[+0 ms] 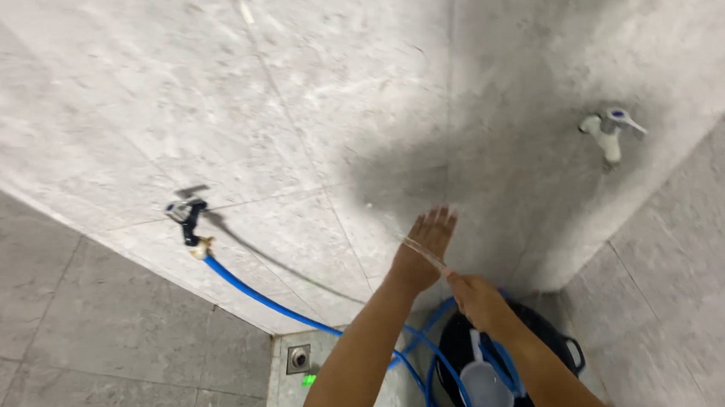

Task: Rinsing and washing the bathroom wall tiles and floor using a hose.

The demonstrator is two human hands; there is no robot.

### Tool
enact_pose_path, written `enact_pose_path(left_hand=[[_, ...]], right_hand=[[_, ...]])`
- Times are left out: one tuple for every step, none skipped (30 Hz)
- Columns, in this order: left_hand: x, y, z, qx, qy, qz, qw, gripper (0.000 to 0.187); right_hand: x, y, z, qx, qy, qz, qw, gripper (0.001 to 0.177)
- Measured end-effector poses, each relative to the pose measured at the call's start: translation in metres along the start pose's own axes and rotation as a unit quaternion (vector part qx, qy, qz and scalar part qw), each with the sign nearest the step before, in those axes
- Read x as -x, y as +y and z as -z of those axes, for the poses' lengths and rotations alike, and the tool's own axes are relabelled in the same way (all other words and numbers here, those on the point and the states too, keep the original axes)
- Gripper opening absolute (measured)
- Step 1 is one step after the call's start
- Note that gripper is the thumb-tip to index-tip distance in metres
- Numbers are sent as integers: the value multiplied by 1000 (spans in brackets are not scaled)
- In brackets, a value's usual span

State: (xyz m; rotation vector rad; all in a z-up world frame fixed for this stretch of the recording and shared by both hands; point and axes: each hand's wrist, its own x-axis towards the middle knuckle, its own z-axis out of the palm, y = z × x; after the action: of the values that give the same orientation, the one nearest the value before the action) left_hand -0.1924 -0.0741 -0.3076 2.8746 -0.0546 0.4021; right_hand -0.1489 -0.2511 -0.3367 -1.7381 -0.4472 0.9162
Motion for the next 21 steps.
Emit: enact_pose_path(left_hand=[[1,-6,-1,-5,8,4,1000,87],[4,-15,-2,-69,0,22,997,82],[6,-26,-2,-133,-7,42,990,81],[11,-33,4,-139,-2,48,989,81],[15,-42,10,-158,-25,53,986,75],[15,-53,17,-179,-47,53,981,70],[13,-67,30,-186,-39,54,980,70],[12,-76,38,-145,-22,47,988,76],[12,-85,46,-104,-5,39,994,82],[11,-103,52,-104,0,39,994,82],[11,-121,57,-116,65,39,990,73],[14,-137,62,-126,125,40,983,66],[17,-152,77,-124,126,41,983,66],[24,-164,89,-174,103,16,979,67],[31,-176,100,-222,80,-9,972,68],[38,-194,104,-222,80,-10,972,68],[46,-210,108,-277,126,-4,953,68],[56,-226,111,-330,170,4,929,68],[63,-232,131,-330,167,5,929,68],[69,-240,153,-235,152,55,958,67],[76,-246,174,-138,136,104,975,66]], right_hand=[[-14,-2,2,5,-4,7,1000,56],[-31,-4,1,-22,17,24,999,54],[-48,-8,0,-50,39,41,997,53],[-53,-18,-9,-47,32,48,997,53],[-58,-29,-19,-21,68,20,997,57],[-67,-43,-27,2,110,-4,994,61],[-92,-28,-42,2,109,7,994,61],[-112,-10,-53,101,73,62,990,57],[-134,9,-63,200,35,115,972,55],[-130,-11,-68,203,37,118,971,55],[-127,-30,-72,201,20,82,976,57],[-121,-46,-78,198,2,43,979,60],[-125,-68,-72,199,2,42,979,60],[-126,-85,-66,86,104,-34,990,53],[-128,-103,-60,-29,204,-111,972,45],[-118,-115,-65,-30,204,-111,972,45],[-108,-126,-70,-18,198,-36,979,51],[-97,-136,-76,-4,190,38,981,57],[-99,-155,-85,-5,188,35,982,57],[-102,-174,-96,87,188,82,975,59],[-105,-192,-106,178,184,129,958,62]])
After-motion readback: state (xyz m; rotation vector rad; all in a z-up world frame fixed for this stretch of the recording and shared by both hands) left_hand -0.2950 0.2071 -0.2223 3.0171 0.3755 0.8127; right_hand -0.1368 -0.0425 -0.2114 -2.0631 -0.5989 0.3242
